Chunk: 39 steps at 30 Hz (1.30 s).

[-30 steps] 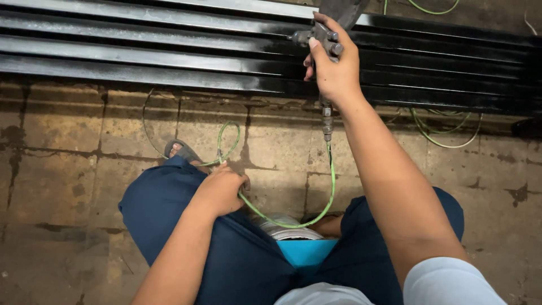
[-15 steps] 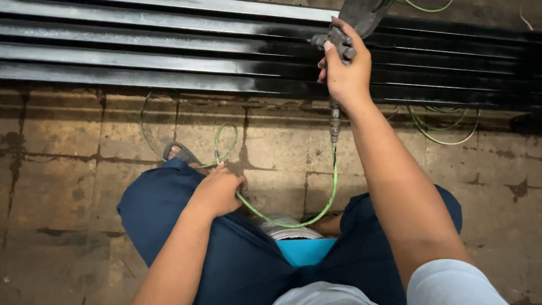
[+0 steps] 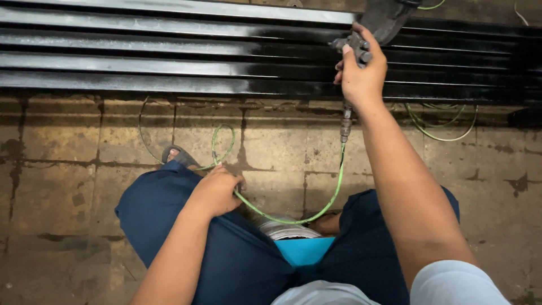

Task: Spray painting multiple metal beams with black paint using a hand-held pneumatic spray gun.

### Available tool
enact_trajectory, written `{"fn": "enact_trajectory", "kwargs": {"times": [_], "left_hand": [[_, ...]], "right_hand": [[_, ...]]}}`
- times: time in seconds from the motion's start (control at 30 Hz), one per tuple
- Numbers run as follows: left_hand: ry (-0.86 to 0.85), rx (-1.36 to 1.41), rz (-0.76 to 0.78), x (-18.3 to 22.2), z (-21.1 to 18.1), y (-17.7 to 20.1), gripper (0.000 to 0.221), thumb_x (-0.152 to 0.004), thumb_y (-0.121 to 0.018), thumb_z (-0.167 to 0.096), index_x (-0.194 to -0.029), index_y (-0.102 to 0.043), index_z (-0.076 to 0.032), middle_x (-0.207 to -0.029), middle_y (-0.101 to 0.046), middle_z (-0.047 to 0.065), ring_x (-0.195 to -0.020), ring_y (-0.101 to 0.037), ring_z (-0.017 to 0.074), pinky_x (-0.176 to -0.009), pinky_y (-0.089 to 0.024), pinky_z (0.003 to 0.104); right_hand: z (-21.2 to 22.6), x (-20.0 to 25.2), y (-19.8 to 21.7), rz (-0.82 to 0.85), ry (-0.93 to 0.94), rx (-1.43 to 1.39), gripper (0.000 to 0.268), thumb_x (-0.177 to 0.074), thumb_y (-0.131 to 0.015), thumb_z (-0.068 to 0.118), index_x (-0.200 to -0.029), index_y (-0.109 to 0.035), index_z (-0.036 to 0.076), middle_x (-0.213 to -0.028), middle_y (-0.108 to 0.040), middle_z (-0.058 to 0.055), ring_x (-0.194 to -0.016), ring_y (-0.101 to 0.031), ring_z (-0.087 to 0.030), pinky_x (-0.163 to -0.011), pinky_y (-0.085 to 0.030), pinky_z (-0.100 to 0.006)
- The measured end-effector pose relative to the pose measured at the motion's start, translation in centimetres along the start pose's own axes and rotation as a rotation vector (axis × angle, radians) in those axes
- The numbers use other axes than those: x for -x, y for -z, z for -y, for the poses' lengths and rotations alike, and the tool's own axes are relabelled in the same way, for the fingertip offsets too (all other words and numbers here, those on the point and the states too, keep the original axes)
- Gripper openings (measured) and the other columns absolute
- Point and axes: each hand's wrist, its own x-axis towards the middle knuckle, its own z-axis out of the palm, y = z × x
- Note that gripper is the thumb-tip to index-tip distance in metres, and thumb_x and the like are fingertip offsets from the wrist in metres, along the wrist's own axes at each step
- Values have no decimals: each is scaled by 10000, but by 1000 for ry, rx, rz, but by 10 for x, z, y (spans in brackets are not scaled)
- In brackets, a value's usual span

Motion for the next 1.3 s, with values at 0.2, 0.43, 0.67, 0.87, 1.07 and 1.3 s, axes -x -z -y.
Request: {"fn": "enact_trajectory", "kwargs": {"times": [0.2, 0.43, 0.67, 0.87, 1.07, 1.3], "left_hand": [[-26, 18, -15, -1, -1, -1, 190, -906, -721, -246, -1065, -738, -142, -838, -679, 53, -969, -575, 277, -1298, -222, 482], [-63, 14, -74, -3, 0, -2, 187, -896, -780, -320, -948, -727, -148, -803, -666, 27, -887, -584, 246, -1213, -327, 457], [-81, 30, -81, -5, -1, 0, 325, -911, -753, -344, -1147, -730, -122, -878, -727, 82, -968, -636, 284, -1311, -228, 483], [-139, 68, -119, -7, 2, -5, 438, -916, -739, -433, -1201, -722, -101, -1168, -733, 90, -1106, -648, 291, -1304, -211, 498], [-131, 142, -79, -2, -8, 5, 411, -941, -705, -420, -1238, -719, -137, -1252, -704, 67, -1168, -620, 290, -1283, -244, 505], [-138, 187, -112, -1, -7, 2, 354, -910, -741, -414, -1112, -770, -125, -1119, -748, 73, -1073, -661, 276, -1319, -180, 486]], "right_hand": [[0, 0, 20, -70, -42, 52, 388, -1046, -548, 95, -1378, -666, 257, -647, -601, -76, -418, -532, -116, -408, -521, -250], [-26, -19, 52, -116, 24, 76, 392, -1051, -570, 76, -1393, -657, 245, -657, -633, -82, -436, -572, -117, -406, -553, -253], [-33, -31, 91, -219, 23, 151, 356, -1068, -596, 88, -1367, -661, 270, -725, -672, -78, -452, -614, -112, -392, -560, -245], [-52, -54, 136, -259, 262, 223, 395, -1074, -554, 51, -1421, -579, 239, -1042, -725, -127, -571, -684, -118, -503, -664, -246], [-29, -49, 138, -269, 115, 154, 352, -1068, -560, 49, -1372, -645, 204, -850, -675, -110, -493, -597, -126, -399, -572, -266], [-35, -50, 116, -120, 76, 53, 351, -1081, -573, 30, -1386, -643, 190, -777, -644, -118, -533, -612, -148, -450, -602, -279]]}}
